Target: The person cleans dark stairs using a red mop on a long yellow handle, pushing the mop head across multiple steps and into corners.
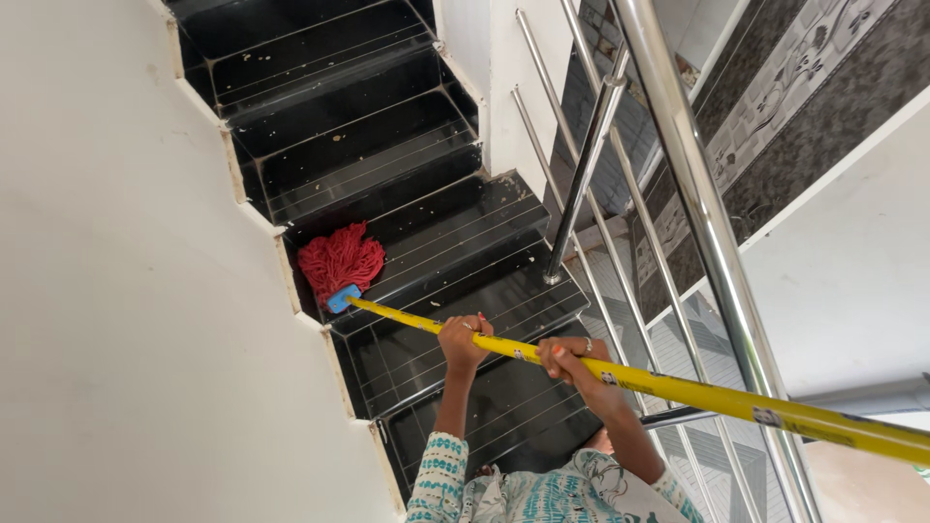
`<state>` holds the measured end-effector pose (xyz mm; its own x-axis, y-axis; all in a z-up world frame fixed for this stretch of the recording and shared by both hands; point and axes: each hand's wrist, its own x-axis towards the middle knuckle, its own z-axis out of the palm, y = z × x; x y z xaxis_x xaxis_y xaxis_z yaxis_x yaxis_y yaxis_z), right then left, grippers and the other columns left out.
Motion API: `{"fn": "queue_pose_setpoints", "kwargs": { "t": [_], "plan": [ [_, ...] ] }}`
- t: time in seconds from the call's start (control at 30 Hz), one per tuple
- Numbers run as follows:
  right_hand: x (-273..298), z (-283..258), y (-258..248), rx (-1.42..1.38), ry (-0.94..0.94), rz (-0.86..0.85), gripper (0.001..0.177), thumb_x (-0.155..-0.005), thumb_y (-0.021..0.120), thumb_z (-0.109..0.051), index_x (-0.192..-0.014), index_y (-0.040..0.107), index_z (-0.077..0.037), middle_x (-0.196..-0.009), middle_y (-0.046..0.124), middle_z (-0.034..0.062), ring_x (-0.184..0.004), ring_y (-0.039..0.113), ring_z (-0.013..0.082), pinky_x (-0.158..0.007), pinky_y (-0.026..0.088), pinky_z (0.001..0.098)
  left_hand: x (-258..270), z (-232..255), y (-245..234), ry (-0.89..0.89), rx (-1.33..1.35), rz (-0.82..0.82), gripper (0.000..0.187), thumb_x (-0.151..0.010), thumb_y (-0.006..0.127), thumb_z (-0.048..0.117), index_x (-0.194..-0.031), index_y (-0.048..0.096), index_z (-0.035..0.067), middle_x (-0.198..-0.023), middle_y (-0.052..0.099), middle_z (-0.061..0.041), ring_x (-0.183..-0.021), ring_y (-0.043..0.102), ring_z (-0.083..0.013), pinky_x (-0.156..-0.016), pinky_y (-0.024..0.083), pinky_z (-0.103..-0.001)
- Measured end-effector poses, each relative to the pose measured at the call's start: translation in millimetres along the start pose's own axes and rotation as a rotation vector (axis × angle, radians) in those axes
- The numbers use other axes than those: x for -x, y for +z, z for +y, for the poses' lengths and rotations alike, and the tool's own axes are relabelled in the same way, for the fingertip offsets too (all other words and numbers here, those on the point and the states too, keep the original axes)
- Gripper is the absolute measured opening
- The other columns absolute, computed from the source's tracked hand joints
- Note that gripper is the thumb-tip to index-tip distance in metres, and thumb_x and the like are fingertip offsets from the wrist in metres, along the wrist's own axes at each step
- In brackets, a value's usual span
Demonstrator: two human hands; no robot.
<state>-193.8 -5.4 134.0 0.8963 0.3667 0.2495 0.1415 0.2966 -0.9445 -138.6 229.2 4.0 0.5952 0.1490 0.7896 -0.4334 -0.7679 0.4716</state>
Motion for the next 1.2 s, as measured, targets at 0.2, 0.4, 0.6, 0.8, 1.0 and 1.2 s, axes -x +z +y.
{"fn": "queue_pose_setpoints", "kwargs": {
  "t": [0.2, 0.4, 0.6, 0.8, 1.0, 1.2],
  "plan": [
    [13.5, -26.2, -50.7, 0.039, -0.140, -0.011, 0.037, -0.109, 0.053, -0.012, -0.073, 0.060, -0.005, -0.068, 0.055, 0.0017, -0.056, 0.041, 0.0062, -0.111, 0.050, 0.0361, -33.0, 45.9, 60.0, 0.133, 0.208, -0.006, 0.033, -0.080, 0.072, 0.002, -0.063, 0.047, 0.013, -0.057, 0.050, -0.002, -0.050, 0.054, -0.0207, -0.053, 0.041, -0.037],
    [37.4, 3.8, -118.1, 0.270, -0.002, 0.440, 0.025, -0.102, 0.056, -0.005, -0.086, 0.073, 0.003, -0.069, 0.065, 0.0104, -0.053, 0.047, 0.0138, -0.058, 0.042, 0.0384, -44.6, 73.6, 155.9, 0.199, 0.436, -0.242, 0.020, -0.073, 0.078, 0.014, -0.064, 0.061, 0.019, -0.068, 0.068, 0.000, -0.066, 0.070, -0.0199, -0.064, 0.052, -0.036],
    [70.0, -9.6, -161.4, -0.040, -0.465, 0.652, 0.024, -0.105, 0.055, -0.001, -0.092, 0.073, -0.008, -0.074, 0.062, 0.0092, -0.066, 0.060, 0.0205, -0.087, 0.058, 0.0462, -30.4, 127.7, 228.9, 0.235, 0.529, -0.420, 0.010, -0.081, 0.078, 0.021, -0.080, 0.069, 0.018, -0.089, 0.075, -0.002, -0.077, 0.073, -0.0199, -0.077, 0.059, -0.036],
    [88.3, -26.9, -151.9, -0.261, -0.440, 0.880, 0.019, -0.106, 0.056, -0.005, -0.095, 0.073, -0.005, -0.062, 0.054, 0.0079, -0.051, 0.044, 0.0163, -0.084, 0.052, 0.0471, -25.2, 147.3, 217.3, 0.116, 0.360, -0.949, 0.023, -0.065, 0.080, 0.018, -0.088, 0.076, 0.019, -0.076, 0.073, -0.006, -0.080, 0.071, -0.0298, -0.079, 0.056, -0.044],
    [70.5, -14.4, -140.7, -0.199, -0.402, 0.780, 0.037, -0.105, 0.055, -0.015, -0.069, 0.056, -0.008, -0.046, 0.041, 0.0026, -0.044, 0.038, 0.0154, -0.078, 0.049, 0.0448, -15.8, 113.8, 186.0, 0.071, 0.223, -0.989, 0.024, -0.065, 0.078, 0.024, -0.087, 0.077, 0.018, -0.081, 0.074, -0.005, -0.083, 0.073, -0.0293, -0.079, 0.057, -0.045],
    [29.2, 43.0, -91.8, -0.422, -0.215, 0.699, 0.026, -0.100, 0.049, -0.018, -0.074, 0.054, -0.013, -0.052, 0.042, 0.0020, -0.050, 0.038, 0.0148, -0.092, 0.052, 0.0497, -9.2, 35.0, 104.3, -0.060, 0.032, -0.914, 0.019, -0.069, 0.079, 0.024, -0.087, 0.076, 0.019, -0.081, 0.074, -0.008, -0.083, 0.072, -0.0309, -0.081, 0.057, -0.045]
  ]
}}
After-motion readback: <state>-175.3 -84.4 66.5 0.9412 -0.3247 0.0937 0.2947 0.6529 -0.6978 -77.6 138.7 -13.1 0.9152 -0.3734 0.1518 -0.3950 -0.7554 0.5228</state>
